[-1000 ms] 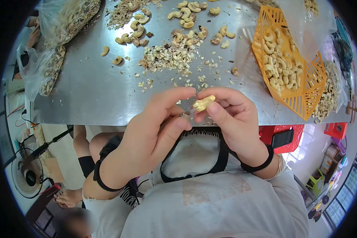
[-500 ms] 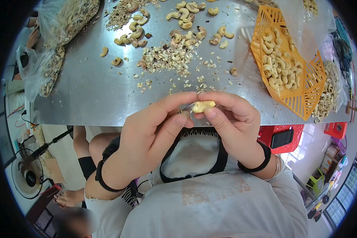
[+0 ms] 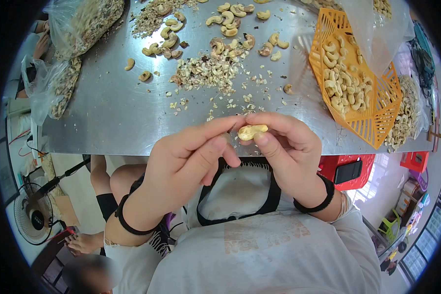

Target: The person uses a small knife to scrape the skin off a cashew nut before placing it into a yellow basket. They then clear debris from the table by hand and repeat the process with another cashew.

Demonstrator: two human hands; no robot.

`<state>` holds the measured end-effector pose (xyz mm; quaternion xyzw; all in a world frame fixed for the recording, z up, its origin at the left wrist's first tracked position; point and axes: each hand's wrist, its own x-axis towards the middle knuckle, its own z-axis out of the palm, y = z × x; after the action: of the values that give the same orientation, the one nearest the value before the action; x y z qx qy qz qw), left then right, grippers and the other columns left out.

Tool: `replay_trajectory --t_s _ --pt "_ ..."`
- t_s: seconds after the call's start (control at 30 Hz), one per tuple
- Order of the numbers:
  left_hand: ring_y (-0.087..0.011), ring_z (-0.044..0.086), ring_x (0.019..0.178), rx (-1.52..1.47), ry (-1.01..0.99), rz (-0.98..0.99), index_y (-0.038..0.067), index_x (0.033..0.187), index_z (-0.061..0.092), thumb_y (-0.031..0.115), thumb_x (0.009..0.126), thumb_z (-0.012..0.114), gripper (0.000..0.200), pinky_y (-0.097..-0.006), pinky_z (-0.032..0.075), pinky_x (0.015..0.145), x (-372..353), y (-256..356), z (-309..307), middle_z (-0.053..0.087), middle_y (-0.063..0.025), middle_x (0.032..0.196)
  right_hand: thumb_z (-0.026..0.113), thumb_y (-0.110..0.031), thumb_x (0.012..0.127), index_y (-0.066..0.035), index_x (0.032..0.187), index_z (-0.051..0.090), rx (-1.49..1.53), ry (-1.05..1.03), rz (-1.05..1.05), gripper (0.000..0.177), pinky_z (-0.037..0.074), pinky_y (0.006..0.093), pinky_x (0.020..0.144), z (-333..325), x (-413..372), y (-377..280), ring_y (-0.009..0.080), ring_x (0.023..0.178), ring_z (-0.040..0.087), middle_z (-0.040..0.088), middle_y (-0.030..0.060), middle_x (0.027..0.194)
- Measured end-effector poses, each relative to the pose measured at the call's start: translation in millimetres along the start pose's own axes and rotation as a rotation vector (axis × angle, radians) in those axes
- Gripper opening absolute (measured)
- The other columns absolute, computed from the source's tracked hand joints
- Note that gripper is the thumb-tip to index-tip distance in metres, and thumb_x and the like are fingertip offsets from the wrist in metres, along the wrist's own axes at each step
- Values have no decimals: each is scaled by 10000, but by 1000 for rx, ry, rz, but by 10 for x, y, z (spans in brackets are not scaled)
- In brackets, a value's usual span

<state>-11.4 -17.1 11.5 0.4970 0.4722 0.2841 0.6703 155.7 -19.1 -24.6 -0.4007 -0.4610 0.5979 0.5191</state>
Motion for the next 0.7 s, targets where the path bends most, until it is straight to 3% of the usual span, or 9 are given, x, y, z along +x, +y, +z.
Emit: replay_trajectory --t_s 0.13,0.2,0.3,0.37,0.5,0.57,0.7 --pt "-17 376 448 -153 64 -1 25 1091 476 117 858 421 257 -146 307 415 43 -7 46 562 -52 705 565 -29 751 -38 935 582 -50 -17 -43 184 431 246 667 -25 10 -15 178 770 565 590 96 858" --pt "-16 375 450 -194 83 -19 18 1060 482 128 857 431 237 -146 300 413 56 -21 52 558 -55 703 569 -17 742 -38 923 584 -265 -57 -172 182 433 247 667 -57 29 -29 180 771 561 582 93 863" --pt "-14 365 453 -269 32 -79 20 1004 484 159 853 452 207 -144 283 416 70 -43 32 557 -60 706 573 -6 733 -41 912 587 -322 -89 -271 183 433 251 662 -53 44 -21 172 763 555 575 84 867" --pt "-20 422 508 -295 -65 -168 13 984 487 159 840 485 205 -144 338 467 77 4 -7 555 -47 726 577 -3 727 -41 915 585 -343 -102 -288 192 434 255 659 -49 47 -35 173 760 553 570 84 868" --pt "-30 478 593 -223 40 -87 3 974 492 137 820 520 206 -154 391 544 61 82 51 549 -27 738 589 -13 724 -20 926 570 -301 -87 -328 204 430 257 673 -35 59 15 159 766 542 559 79 865" --pt "-43 509 663 -109 111 -65 -8 965 499 113 800 547 210 -168 417 603 43 113 52 543 -13 745 591 -22 728 -11 919 563 -173 -61 -238 194 423 250 683 9 43 2 147 768 536 558 74 857" --pt "-27 483 624 -73 172 70 -3 953 511 101 788 562 202 -149 390 566 48 -12 57 543 -3 745 593 -43 742 4 890 549 10 -108 -95 161 403 231 703 -24 27 6 116 764 518 554 62 849"
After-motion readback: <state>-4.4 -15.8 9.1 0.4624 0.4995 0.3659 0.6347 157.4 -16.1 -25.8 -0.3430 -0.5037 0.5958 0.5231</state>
